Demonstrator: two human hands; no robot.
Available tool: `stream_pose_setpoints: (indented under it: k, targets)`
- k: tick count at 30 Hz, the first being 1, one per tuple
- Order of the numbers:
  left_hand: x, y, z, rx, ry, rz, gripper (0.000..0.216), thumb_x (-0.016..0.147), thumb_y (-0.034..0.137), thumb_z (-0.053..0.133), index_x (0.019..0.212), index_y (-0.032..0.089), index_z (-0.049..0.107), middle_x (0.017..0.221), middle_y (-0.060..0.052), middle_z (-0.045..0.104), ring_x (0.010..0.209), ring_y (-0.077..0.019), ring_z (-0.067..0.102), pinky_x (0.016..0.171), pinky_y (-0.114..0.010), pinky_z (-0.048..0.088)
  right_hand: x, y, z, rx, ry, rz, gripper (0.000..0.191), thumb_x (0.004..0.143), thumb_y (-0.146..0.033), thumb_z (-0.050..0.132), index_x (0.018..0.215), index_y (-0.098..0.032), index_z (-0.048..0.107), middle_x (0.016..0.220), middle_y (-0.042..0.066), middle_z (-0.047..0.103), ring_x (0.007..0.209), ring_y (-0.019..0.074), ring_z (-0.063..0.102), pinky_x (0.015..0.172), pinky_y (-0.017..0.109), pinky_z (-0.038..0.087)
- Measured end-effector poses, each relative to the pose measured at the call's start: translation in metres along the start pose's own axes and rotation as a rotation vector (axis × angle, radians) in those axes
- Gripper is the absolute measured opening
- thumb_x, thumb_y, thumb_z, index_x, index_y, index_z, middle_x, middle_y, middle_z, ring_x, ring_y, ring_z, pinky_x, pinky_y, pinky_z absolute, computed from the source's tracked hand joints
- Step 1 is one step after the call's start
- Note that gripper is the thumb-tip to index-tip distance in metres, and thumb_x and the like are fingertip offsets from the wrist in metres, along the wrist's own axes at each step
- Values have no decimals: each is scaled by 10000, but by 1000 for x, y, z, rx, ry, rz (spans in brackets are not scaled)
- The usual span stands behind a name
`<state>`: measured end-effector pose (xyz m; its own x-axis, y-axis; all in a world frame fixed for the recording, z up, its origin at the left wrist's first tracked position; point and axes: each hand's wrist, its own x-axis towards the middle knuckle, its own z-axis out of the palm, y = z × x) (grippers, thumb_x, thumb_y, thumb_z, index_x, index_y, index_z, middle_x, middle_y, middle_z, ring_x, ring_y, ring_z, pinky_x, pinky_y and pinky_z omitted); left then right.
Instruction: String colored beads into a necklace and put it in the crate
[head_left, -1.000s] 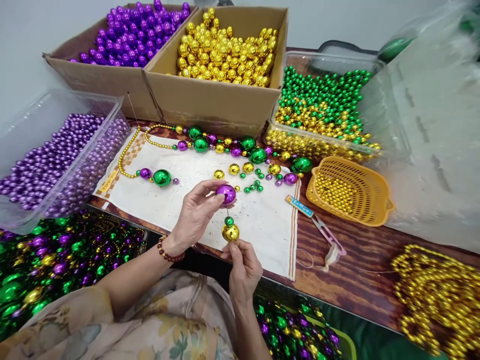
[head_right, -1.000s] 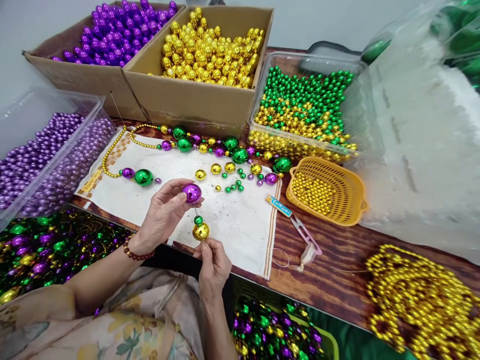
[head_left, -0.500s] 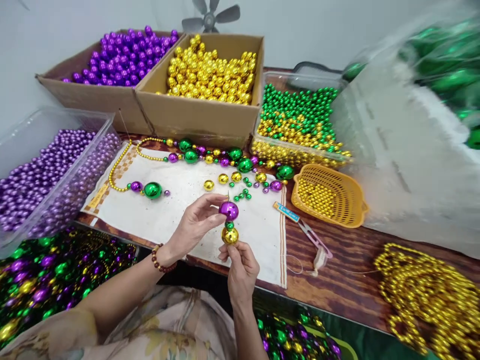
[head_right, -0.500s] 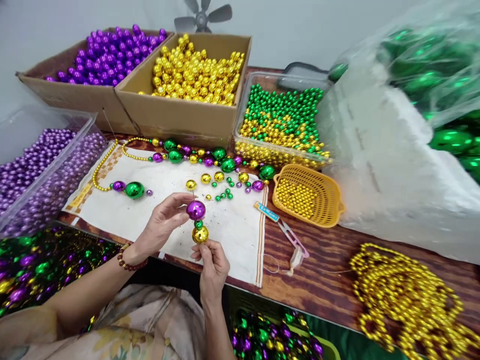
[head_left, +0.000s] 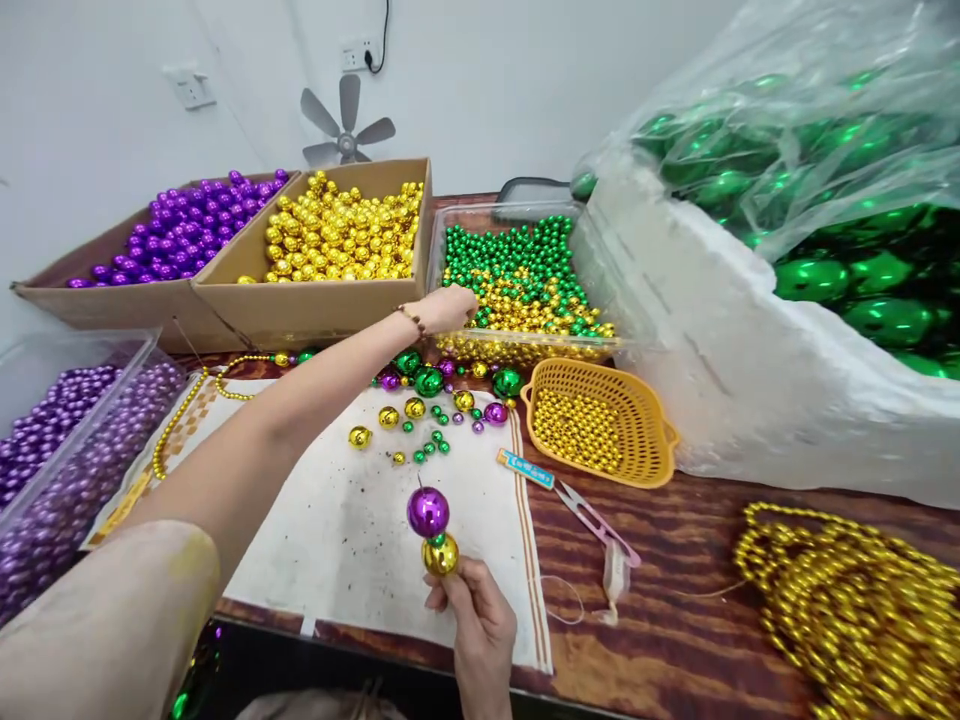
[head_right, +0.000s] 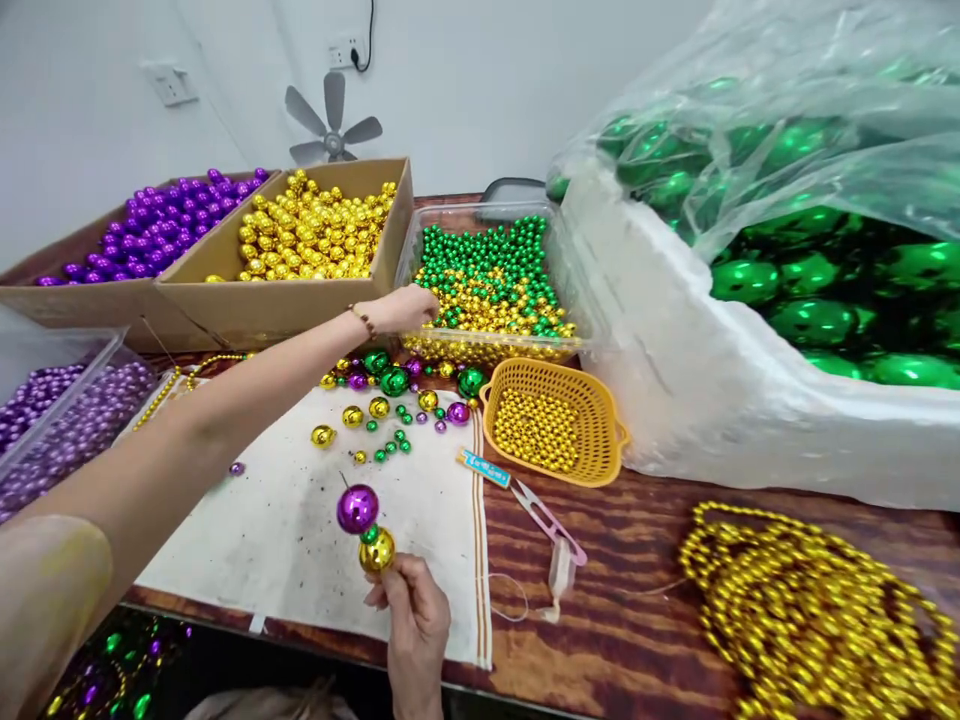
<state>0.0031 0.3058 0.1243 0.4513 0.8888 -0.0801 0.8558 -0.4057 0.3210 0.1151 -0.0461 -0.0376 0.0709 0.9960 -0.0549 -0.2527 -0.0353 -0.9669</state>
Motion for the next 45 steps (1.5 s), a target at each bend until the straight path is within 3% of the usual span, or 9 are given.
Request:
stream_pose_setpoints:
  k: [4, 10, 15, 19, 21, 24, 29, 33, 45]
  targets:
    - [36, -6, 3, -13, -249, -23, 150, 578, 66, 685, 658, 163, 766, 662, -59, 696, 724, -210, 612, 796, -326, 476, 3, -1, -2, 0, 25, 30, 310, 946, -428, 603, 790, -180, 701, 632, 35, 661, 564, 165, 615, 568, 267, 523]
    - [46, -12, 13, -20, -414, -93, 132, 488, 72, 757, 577, 168, 741, 581, -47, 670, 641, -205, 579, 769, -376, 470, 6, -1, -2, -5, 16, 6, 302, 941, -420, 606, 778, -181, 693, 642, 29, 657, 538, 153, 609, 545, 248, 515]
    - [45, -12, 13, -47, -370, -121, 178, 453, 3, 760, 503, 159, 688, 527, -31, 624, 683, -224, 596, 805, -410, 477, 5, -3, -1, -3, 25, 9, 249, 944, -367, 605, 807, -175, 685, 686, 34, 678, 552, 146, 611, 546, 243, 510]
    - [36, -7, 8, -135, -136, -115, 158, 560, -19, 724, 601, 129, 689, 652, -49, 639, 889, -250, 617, 930, -398, 455, 5, -6, 1, 0, 59, -14, 237, 932, -353, 616, 797, -168, 675, 659, 24, 670, 542, 141, 606, 552, 246, 514]
    - [19, -1, 6, -344, 101, -68, 146, 677, -15, 675, 746, 110, 704, 776, -59, 650, 962, -221, 617, 957, -366, 450, 5, -8, 1, 6, 84, -21, 239, 925, -356, 621, 795, -162, 671, 664, 27, 675, 536, 139, 602, 552, 252, 516]
    - [-37, 11, 10, -958, 375, 43, 115, 820, 48, 640, 907, 99, 696, 868, -59, 649, 872, -155, 650, 876, -331, 497, 4, -9, 3, 15, 116, -29, 243, 915, -359, 631, 781, -159, 663, 676, 28, 676, 525, 134, 593, 539, 252, 509]
    - [-173, 27, 50, -1625, 269, -94, 104, 828, 171, 723, 928, 144, 732, 883, -57, 703, 793, -131, 685, 804, -292, 546, -8, -14, 7, -17, 66, -42, 226, 915, -336, 634, 766, -167, 659, 664, 9, 651, 539, 128, 598, 552, 243, 509]
    - [-243, 26, 88, -1903, 279, -292, 181, 801, 241, 785, 956, 164, 736, 918, -56, 727, 787, -134, 701, 759, -271, 557, -28, -18, 10, -72, 19, -4, 250, 926, -357, 628, 764, -167, 650, 657, 7, 636, 534, 128, 597, 536, 239, 506]
    - [-285, 33, 99, -2145, 494, -371, 196, 731, 203, 849, 872, 146, 726, 876, -17, 714, 738, -124, 700, 741, -260, 579, -46, -33, 20, -178, -22, 15, 253, 902, -381, 660, 766, -168, 660, 601, -3, 622, 490, 127, 575, 500, 239, 494]
